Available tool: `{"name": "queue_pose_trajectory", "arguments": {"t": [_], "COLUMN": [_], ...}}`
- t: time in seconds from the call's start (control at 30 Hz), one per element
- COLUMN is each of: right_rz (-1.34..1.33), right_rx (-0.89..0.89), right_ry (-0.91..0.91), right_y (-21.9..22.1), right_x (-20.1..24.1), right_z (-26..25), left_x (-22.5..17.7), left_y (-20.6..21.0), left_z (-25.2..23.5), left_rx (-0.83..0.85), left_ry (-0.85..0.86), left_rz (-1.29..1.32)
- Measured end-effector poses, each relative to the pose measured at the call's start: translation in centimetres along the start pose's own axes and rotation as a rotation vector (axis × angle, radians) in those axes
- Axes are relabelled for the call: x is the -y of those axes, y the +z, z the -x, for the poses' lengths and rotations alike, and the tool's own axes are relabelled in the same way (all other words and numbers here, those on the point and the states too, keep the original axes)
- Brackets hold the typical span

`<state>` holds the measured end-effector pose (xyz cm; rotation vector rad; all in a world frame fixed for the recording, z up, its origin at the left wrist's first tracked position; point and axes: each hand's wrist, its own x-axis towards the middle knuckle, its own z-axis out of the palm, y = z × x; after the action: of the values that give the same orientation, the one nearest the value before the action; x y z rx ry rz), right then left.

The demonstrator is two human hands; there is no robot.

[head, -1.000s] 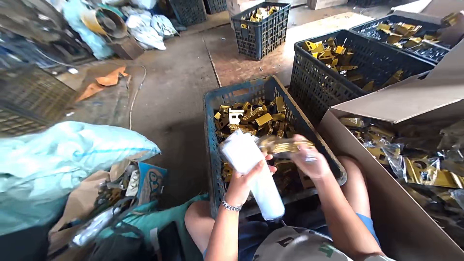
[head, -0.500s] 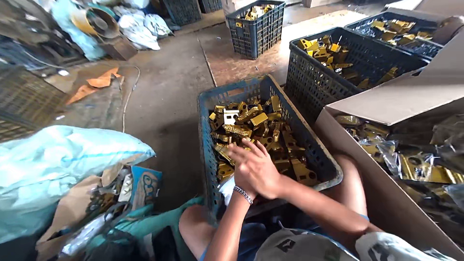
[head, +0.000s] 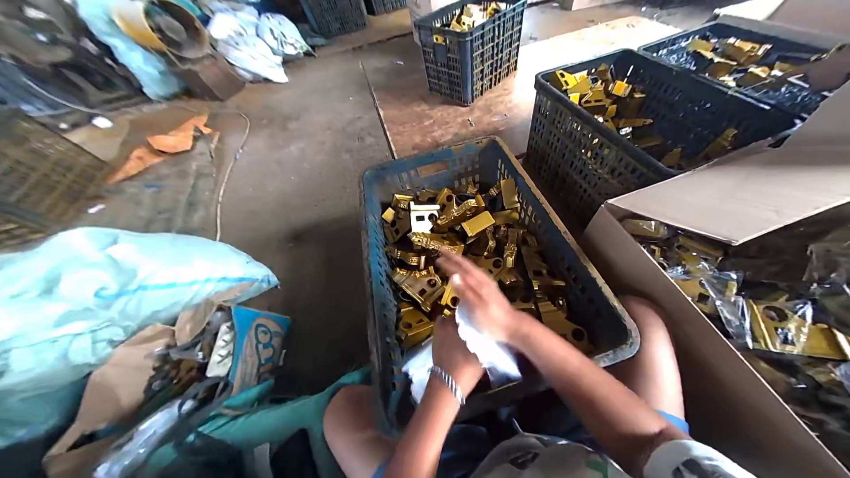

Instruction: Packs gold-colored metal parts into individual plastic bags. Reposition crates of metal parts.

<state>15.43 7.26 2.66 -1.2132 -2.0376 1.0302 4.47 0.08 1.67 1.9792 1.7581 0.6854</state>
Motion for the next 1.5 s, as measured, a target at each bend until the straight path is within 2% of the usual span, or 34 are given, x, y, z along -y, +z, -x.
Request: {"name": "queue_pose_trajectory", "arguments": {"t": [0.07,0.13,0.17,0.2,0.23,0.27,0.33,0.37,0.43,0.47,0.5,0.53,0.67,0.77,0.9,1.13,1.2,1.3,1.33,1.43,1.5], "right_rz": [-0.074,0.02,0.098,0.052,0.035,0.139,0.395,0.468,0.464,0.445,0.419,0.406,0.451,0.439,0.487,0.547,0.488,0.375,0.329,0.214,0.275], "right_rx": [-0.04,-0.021,0.035,0.026,-0.078,-0.228,-0.436,-0.428,-0.261,-0.167,-0.097,-0.059,-0.043,-0.054,-0.068,-0.11,-0.165,-0.218,-0.223,-0.243,-0.215], "right_ry": [0.253,0.392,0.389,0.319,0.183,0.061,0.005,0.095,0.401,0.517,0.59,0.63,0.709,0.72,0.684,0.65,0.654,0.721,0.725,0.662,0.633], "right_y": [0.5,2.7,2.4,1.0,-1.0,-3.3,-9.1,-11.9,-15.4,-16.1,-16.2,-15.8,-13.9,-13.5,-14.3,-16.9,-17.3,-18.0,-18.0,-17.6,-17.8], "right_x": [-2.6,-2.9,-2.7,-2.8,-3.9,-5.6,-8.4,-9.1,-9.8,-10.5,-11.3,-12.0,-11.7,-11.9,-13.4,-17.1,-17.9,-19.0,-19.6,-19.4,-18.5], "right_z": [-1.2,-0.9,1.3,3.9,5.1,5.3,5.5,5.5,4.0,2.7,1.3,-0.1,-3.8,-5.8,-11.5,-22.2,-24.5,-27.7,-28.0,-26.6,-25.6], "left_x": [-1.6,-2.6,-2.7,-2.4,-1.6,-0.4,3.4,5.6,9.2,10.6,11.8,12.7,15.4,17.2,18.0,19.4,19.2,18.5,18.6,19.6,19.7], "left_y": [-0.2,-1.0,-1.5,-2.0,-3.1,-4.7,-7.6,-8.8,-10.0,-9.5,-8.4,-7.2,-5.3,-6.2,-7.7,-8.1,-8.9,-10.5,-10.6,-9.2,-8.5], "left_z": [0.2,-1.0,-1.3,-1.2,-1.1,-0.6,0.6,0.5,-0.8,-1.8,-2.6,-3.0,-3.2,-5.7,-12.5,-22.7,-25.1,-28.6,-29.5,-29.9,-29.4], "left_rx": [-0.186,-0.213,-0.204,-0.233,-0.307,-0.398,-0.556,-0.538,-0.211,-0.061,0.005,-0.031,-0.33,-0.362,-0.304,-0.258,-0.157,0.102,0.117,-0.118,-0.221], "left_ry": [0.167,0.221,0.235,0.258,0.28,0.264,0.089,-0.074,-0.521,-0.674,-0.758,-0.788,-0.699,-0.696,-0.722,-0.785,-0.801,-0.84,-0.851,-0.861,-0.828], "left_rz": [0.081,0.182,0.197,0.192,0.162,0.106,-0.073,-0.147,-0.179,-0.155,-0.113,-0.045,0.223,0.229,0.151,0.09,-0.034,-0.247,-0.279,-0.166,-0.084]}}
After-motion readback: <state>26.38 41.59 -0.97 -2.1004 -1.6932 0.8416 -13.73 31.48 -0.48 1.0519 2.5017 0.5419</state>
